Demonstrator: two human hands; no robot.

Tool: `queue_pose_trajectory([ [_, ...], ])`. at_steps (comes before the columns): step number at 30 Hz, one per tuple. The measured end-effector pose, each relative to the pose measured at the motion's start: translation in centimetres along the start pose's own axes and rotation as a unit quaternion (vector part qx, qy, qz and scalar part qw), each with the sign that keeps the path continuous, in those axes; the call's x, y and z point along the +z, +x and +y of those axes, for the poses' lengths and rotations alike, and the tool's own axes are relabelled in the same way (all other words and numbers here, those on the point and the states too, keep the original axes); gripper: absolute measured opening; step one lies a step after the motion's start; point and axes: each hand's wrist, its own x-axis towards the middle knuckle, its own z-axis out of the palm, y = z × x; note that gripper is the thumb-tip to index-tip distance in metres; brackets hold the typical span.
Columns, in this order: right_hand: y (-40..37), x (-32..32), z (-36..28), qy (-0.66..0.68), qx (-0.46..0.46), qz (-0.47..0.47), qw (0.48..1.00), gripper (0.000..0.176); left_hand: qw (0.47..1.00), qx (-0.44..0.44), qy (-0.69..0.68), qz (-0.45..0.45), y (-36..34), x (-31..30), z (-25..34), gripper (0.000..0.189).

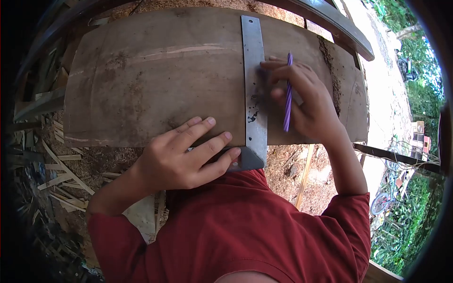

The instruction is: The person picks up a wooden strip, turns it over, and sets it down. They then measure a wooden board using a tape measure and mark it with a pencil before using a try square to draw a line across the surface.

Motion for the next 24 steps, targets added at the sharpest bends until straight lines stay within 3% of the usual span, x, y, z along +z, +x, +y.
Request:
queue_pose_trajectory([
  [1, -0.4, 0.1, -0.2, 0.002, 0.002, 0.000, 1.000, 0.024, 1.000, 0.000, 0.002, -0.005, 0.0, -0.1, 0.0, 0.018],
  [3, -1.1, 0.1, -0.7, 0.046, -0.012, -0.052, 0.998, 0.047, 1.000, 0.002, 0.001, -0.009, 0.1, -0.1, 0.0, 0.018],
  [4, -1.4, 0.1, -0.9, 0.048, -0.011, -0.052, 0.997, 0.047, 1.000, 0.003, 0.003, -0.010, 0.0, -0.1, 0.0, 0.019],
  [6, -1.6, -0.2, -1.5, 0.041, -0.032, -0.083, 0.995, 0.074, 1.000, 0.002, 0.002, -0.010, 0.0, -0.1, 0.1, 0.019],
  [7, -1.8, -0.4, -2.0, 0.044, -0.032, -0.084, 0.995, 0.074, 1.000, 0.002, 0.002, -0.007, 0.0, -0.1, 0.1, 0.019],
  [9, -2.4, -0.6, -3.0, 0.043, -0.031, -0.128, 0.990, 0.097, 1.000, 0.000, 0.002, -0.011, 0.0, -0.1, 0.1, 0.019],
  [12, -3.3, 0.0, -4.3, 0.012, -0.017, -0.137, 0.990, 0.102, 1.000, 0.002, 0.002, -0.013, 0.2, -0.2, 0.1, 0.020],
  [19, -4.0, 1.6, -3.8, 0.018, -0.009, -0.103, 0.995, 0.082, 1.000, 0.006, 0.008, -0.007, 0.2, 0.0, 0.2, 0.023],
  [24, -3.9, 1.7, -3.8, 0.022, -0.009, -0.102, 0.995, 0.081, 1.000, 0.009, 0.010, -0.014, 0.2, -0.1, 0.2, 0.025],
])
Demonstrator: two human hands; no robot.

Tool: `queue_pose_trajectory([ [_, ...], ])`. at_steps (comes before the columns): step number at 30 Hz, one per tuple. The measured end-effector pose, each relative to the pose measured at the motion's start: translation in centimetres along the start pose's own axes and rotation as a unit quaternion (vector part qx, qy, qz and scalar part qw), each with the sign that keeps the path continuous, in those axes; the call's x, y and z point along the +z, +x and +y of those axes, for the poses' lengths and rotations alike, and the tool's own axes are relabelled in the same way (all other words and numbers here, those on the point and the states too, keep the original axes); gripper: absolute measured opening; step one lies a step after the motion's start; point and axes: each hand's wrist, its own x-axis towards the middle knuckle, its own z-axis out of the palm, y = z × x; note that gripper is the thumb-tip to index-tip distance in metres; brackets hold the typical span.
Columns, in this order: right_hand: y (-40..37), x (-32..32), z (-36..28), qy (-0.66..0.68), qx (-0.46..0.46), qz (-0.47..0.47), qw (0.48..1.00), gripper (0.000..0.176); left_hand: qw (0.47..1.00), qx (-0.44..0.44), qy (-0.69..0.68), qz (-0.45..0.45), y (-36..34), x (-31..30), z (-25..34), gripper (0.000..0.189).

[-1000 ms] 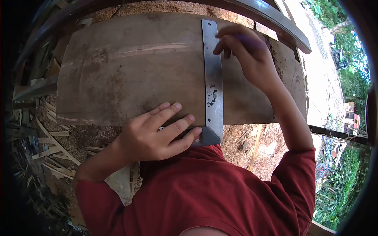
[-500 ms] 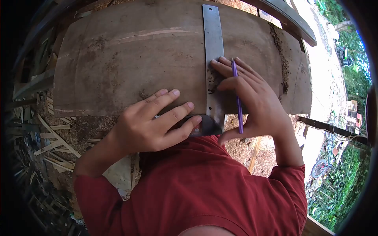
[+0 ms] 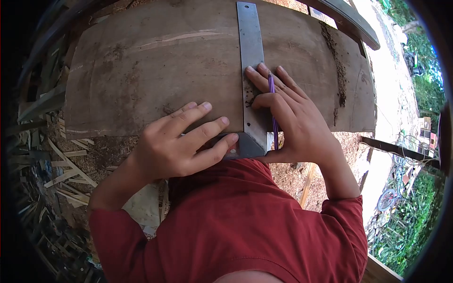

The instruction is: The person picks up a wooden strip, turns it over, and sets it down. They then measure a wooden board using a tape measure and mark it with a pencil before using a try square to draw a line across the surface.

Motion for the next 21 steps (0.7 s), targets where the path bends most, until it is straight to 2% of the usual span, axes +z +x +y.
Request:
queue_pose_trajectory([
  [14, -0.3, 0.4, -0.2, -0.002, 0.010, 0.019, 1.000, 0.085, 0.999, 0.024, -0.023, -0.013, 0.0, 0.5, -0.9, 0.026],
  [17, -0.5, 0.2, -0.3, -0.006, 0.009, 0.020, 1.000, 0.086, 0.998, 0.052, -0.031, -0.014, 0.2, 0.2, -1.1, 0.026],
  [19, -0.5, 0.2, -0.3, -0.005, 0.010, 0.023, 1.000, 0.086, 0.995, 0.024, -0.081, -0.059, 0.6, -0.6, -0.8, 0.034],
  [21, -0.5, 0.4, -0.2, -0.004, 0.009, 0.027, 1.000, 0.086, 0.996, 0.024, -0.066, -0.051, 0.4, -0.4, -0.6, 0.037],
])
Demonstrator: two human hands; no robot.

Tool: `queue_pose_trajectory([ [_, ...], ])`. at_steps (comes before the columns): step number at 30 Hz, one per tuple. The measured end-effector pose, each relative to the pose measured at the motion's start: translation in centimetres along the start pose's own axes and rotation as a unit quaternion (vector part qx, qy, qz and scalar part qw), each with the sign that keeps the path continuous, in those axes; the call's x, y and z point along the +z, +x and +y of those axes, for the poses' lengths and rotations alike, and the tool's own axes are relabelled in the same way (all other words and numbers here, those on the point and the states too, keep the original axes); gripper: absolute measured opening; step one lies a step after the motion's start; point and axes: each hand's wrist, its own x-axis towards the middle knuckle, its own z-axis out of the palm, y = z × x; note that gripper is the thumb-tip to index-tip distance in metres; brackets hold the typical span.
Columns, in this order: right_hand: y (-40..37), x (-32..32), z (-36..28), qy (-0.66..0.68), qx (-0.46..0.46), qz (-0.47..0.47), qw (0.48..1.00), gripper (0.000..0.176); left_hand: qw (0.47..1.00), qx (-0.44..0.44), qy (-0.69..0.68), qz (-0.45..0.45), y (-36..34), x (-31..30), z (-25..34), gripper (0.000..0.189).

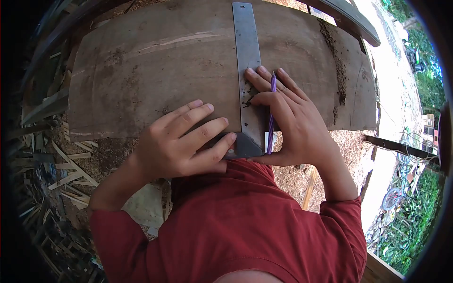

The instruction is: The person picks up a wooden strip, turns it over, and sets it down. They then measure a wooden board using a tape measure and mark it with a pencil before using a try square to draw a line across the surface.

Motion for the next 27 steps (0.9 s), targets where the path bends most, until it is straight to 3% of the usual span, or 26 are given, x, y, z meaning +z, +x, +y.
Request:
queue_pose_trajectory([
  [17, -0.29, -0.16, -0.03, 0.002, 0.005, 0.007, 1.000, 0.088, 0.999, 0.000, 0.043, 0.007, 0.68, 0.49, 0.89, 0.024],
  [20, -0.18, -0.17, -0.05, 0.005, 0.004, -0.001, 1.000, 0.079, 0.999, -0.003, 0.043, 0.013, 0.60, 0.74, 0.86, 0.025],
  [27, -0.18, -0.35, 0.07, 0.001, 0.002, -0.010, 1.000, 0.090, 0.998, 0.005, 0.058, -0.001, 0.88, 0.47, 0.96, 0.023],
])
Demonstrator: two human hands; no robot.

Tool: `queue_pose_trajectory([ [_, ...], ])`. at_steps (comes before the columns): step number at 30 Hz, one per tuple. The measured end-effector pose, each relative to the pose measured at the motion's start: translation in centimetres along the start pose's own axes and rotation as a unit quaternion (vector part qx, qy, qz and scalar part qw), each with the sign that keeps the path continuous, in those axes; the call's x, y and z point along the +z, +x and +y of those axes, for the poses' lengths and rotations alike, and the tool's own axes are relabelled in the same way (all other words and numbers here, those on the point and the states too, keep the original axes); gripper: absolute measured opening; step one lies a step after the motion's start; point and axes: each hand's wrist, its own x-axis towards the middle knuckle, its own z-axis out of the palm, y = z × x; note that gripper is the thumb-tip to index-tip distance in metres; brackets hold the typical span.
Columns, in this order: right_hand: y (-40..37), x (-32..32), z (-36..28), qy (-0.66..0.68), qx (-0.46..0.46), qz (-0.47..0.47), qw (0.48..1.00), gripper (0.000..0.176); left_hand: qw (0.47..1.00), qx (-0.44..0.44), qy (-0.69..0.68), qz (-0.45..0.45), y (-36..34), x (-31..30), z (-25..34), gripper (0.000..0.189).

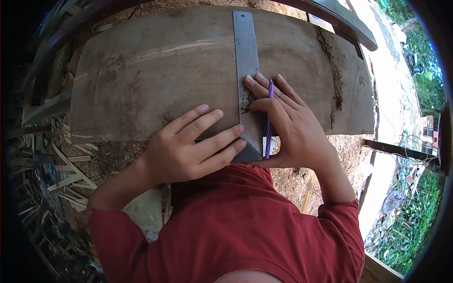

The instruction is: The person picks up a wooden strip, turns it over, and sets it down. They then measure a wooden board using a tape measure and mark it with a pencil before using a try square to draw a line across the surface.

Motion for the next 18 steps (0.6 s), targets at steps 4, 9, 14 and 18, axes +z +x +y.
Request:
queue_pose_trajectory([
  [4, 0.1, -0.2, 0.1, 0.010, 0.001, -0.008, 1.000, 0.091, 1.000, -0.006, -0.008, 0.002, 0.0, 0.0, 0.1, 0.022],
  [9, 0.4, -0.5, 0.1, 0.006, -0.004, -0.022, 1.000, 0.099, 1.000, -0.006, 0.001, 0.016, 0.2, 0.2, 0.3, 0.019],
  [14, 0.6, -1.1, 0.4, 0.015, -0.013, -0.032, 0.999, 0.105, 1.000, -0.009, 0.004, 0.020, 0.2, 0.1, 0.4, 0.019],
  [18, 0.6, -2.2, 1.7, 0.063, -0.034, -0.034, 0.997, 0.093, 1.000, -0.009, 0.002, 0.020, 0.2, 0.3, 0.3, 0.020],
])
